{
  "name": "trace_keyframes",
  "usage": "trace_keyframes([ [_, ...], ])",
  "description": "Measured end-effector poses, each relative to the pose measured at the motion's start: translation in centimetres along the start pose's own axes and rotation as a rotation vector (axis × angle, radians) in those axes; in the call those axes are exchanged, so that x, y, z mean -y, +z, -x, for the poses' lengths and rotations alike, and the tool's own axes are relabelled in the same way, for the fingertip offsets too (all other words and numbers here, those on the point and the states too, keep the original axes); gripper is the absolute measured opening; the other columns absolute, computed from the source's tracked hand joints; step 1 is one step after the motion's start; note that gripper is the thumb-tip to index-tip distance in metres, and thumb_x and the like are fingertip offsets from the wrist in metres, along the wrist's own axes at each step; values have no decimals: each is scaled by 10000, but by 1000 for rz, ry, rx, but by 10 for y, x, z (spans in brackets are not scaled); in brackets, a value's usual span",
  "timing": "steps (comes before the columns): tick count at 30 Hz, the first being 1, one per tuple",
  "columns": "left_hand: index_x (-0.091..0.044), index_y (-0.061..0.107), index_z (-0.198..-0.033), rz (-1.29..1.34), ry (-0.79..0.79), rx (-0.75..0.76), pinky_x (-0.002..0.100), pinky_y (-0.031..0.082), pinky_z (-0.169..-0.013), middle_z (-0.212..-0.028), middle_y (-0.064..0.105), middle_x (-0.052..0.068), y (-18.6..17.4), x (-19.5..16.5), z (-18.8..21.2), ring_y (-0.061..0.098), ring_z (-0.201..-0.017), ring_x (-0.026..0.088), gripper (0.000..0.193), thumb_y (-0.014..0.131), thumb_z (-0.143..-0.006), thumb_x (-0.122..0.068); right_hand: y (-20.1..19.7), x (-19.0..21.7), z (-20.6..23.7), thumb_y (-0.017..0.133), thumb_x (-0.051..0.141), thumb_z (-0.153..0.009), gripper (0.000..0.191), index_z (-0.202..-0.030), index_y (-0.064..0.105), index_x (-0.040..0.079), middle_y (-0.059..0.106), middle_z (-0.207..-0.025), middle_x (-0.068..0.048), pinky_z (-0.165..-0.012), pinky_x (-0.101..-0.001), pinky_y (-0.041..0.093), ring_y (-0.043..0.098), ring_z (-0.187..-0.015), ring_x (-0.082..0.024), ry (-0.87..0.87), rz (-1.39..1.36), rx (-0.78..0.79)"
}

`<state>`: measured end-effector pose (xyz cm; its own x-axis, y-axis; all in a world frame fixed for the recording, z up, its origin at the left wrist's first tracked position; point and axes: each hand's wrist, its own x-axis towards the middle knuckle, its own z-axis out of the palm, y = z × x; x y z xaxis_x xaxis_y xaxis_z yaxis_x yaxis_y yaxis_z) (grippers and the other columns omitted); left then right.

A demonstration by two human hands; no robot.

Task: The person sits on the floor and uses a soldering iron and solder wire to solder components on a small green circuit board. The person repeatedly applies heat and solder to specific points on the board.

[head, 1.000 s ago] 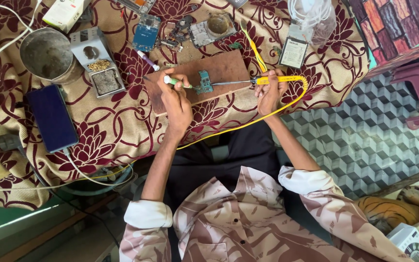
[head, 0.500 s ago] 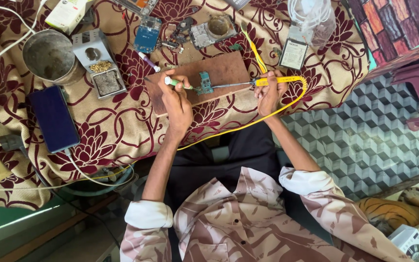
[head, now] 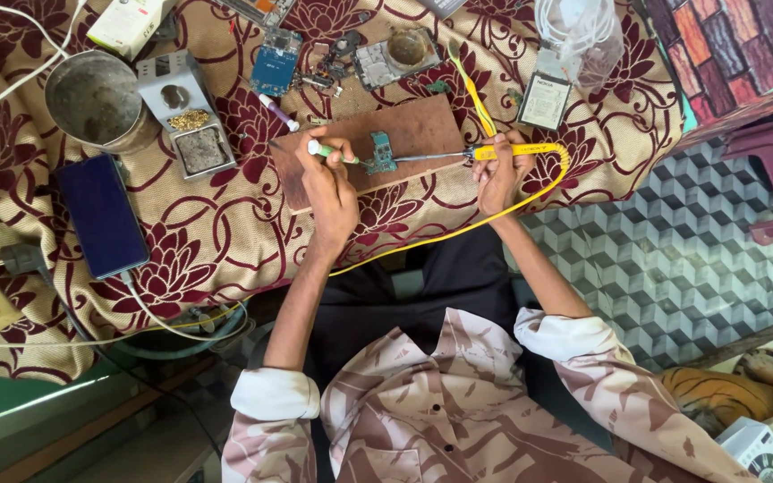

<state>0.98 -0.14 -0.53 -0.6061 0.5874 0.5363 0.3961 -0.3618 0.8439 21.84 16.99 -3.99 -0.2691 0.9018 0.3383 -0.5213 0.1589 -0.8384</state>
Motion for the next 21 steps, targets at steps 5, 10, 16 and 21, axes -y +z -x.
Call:
trace_keyframes([
  [5,17,316,-1436,-25,44,0,262,426,-617,-993,606,114,0,-2,2,503,-712,104,390,346,-1061,120,-2,-2,2,564,131,-1079,237,-865,548,32,574,-684,-55,-398,-238,383,512,-471,-95,6,-31,-22],
  [10,14,324,-1432,-26,27,0,266,415,-612,-983,609,114,0,-4,1,497,-702,112,383,345,-1064,118,-1,0,1,575,123,-1064,227,-856,532,43,588,-722,-58,-394,-233,378,513,-480,-90,34,-45,-61],
  [16,12,326,-1432,-21,34,0,271,421,-598,-982,617,117,0,-3,2,519,-715,121,400,325,-1049,130,-1,-1,1,581,108,-1062,232,-844,531,42,563,-675,-51,-381,-238,375,497,-459,-98,-6,-19,-36],
  [21,18,320,-1429,-31,33,5,278,424,-605,-979,614,125,0,-2,2,516,-715,128,414,327,-1032,136,-1,-2,1,573,114,-1066,235,-848,533,35,521,-615,-40,-387,-235,363,478,-445,-99,2,-11,-54],
])
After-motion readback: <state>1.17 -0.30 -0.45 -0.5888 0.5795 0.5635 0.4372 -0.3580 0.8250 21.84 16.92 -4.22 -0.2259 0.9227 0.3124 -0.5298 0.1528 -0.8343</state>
